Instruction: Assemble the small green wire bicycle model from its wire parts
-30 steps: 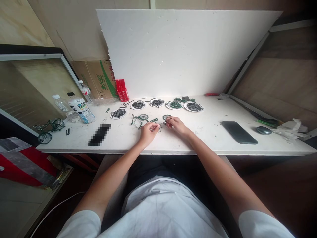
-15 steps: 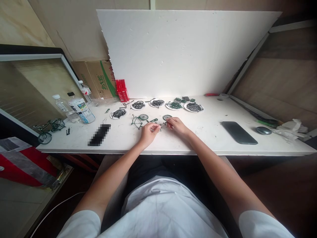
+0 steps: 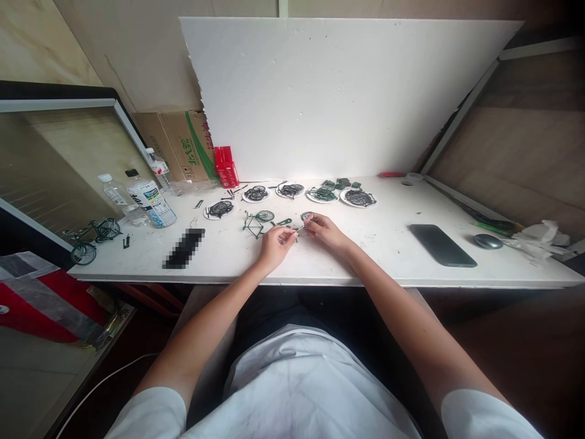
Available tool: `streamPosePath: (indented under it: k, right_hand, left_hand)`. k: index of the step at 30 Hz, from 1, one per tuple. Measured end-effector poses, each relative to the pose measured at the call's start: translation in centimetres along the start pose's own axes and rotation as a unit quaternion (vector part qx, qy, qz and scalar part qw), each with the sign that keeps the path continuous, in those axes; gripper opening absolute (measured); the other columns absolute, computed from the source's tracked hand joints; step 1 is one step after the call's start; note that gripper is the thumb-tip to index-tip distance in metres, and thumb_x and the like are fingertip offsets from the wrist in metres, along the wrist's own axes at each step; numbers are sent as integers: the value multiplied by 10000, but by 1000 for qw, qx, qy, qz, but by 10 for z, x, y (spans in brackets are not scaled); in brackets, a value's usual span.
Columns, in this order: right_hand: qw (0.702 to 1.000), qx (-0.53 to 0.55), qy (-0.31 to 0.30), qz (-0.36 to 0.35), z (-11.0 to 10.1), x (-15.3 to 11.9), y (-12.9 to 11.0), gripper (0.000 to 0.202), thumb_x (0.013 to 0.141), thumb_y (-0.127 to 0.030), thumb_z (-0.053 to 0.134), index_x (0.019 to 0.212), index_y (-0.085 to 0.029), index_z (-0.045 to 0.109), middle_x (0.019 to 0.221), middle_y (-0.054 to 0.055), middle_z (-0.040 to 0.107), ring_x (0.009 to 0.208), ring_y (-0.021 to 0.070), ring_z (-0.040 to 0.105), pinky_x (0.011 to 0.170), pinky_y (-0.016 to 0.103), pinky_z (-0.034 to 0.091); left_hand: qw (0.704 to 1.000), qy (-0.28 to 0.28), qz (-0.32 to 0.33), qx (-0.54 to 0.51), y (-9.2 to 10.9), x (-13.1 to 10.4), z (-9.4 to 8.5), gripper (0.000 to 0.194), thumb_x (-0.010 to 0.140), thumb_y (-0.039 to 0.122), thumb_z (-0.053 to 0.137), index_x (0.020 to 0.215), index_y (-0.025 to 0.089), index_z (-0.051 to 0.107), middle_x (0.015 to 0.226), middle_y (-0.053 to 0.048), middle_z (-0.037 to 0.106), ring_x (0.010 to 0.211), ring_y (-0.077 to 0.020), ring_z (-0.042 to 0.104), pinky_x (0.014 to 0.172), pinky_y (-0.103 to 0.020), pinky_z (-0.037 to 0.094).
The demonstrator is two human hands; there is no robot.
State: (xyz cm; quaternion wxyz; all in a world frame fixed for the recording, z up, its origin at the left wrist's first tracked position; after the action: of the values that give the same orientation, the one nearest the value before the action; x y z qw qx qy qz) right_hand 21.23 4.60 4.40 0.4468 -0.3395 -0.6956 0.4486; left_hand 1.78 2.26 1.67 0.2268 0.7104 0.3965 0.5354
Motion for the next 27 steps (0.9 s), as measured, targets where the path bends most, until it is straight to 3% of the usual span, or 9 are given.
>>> streamPosePath:
  k: [8,18,24,27]
  right_hand:
    - [1000,18,-13,4,1,1,2,540,914,-736,713,827,-260,474,618,-64,460,584,135,382,610,314,330]
    - [1000,6,-18,-6,2,0,0,590,934,-749,686,753,-258,414,603,-60,434,566,129,352,593,313,313]
    - [999,18,-12,26,3,-1,1,527,1020,-693,587,774,-236,496,658,-25,471,602,149,430,627,330,359]
    - [998,50,-3,32,2,-2,2,454,999,-635,639,819,-234,524,708,-14,498,641,162,478,656,335,399]
  left_hand:
    - [1000,1,-8,-16,-4,1,1,190,948,385,766,955,200,808,957,-79,788,724,-159,705,633,-276,558]
    - [1000,-2,2,-4,-1,0,1,168,941,363,775,950,199,812,956,-78,789,732,-156,702,631,-266,551]
    - [1000,8,8,-6,2,1,0,170,956,349,754,947,186,801,942,-84,786,727,-150,698,624,-256,549]
    - [1000,15,9,-6,3,1,-1,148,949,327,755,953,185,795,949,-85,783,720,-147,697,612,-253,543]
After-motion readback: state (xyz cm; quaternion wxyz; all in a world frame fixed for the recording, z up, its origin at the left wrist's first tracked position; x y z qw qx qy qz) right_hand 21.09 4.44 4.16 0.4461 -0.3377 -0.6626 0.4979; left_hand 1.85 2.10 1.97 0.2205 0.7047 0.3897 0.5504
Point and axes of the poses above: each hand's wrist, its own x-axis towards the middle knuckle, its own z-axis out of the palm, y = z × x, the point moved 4 cm from there along x, towards the middle knuckle
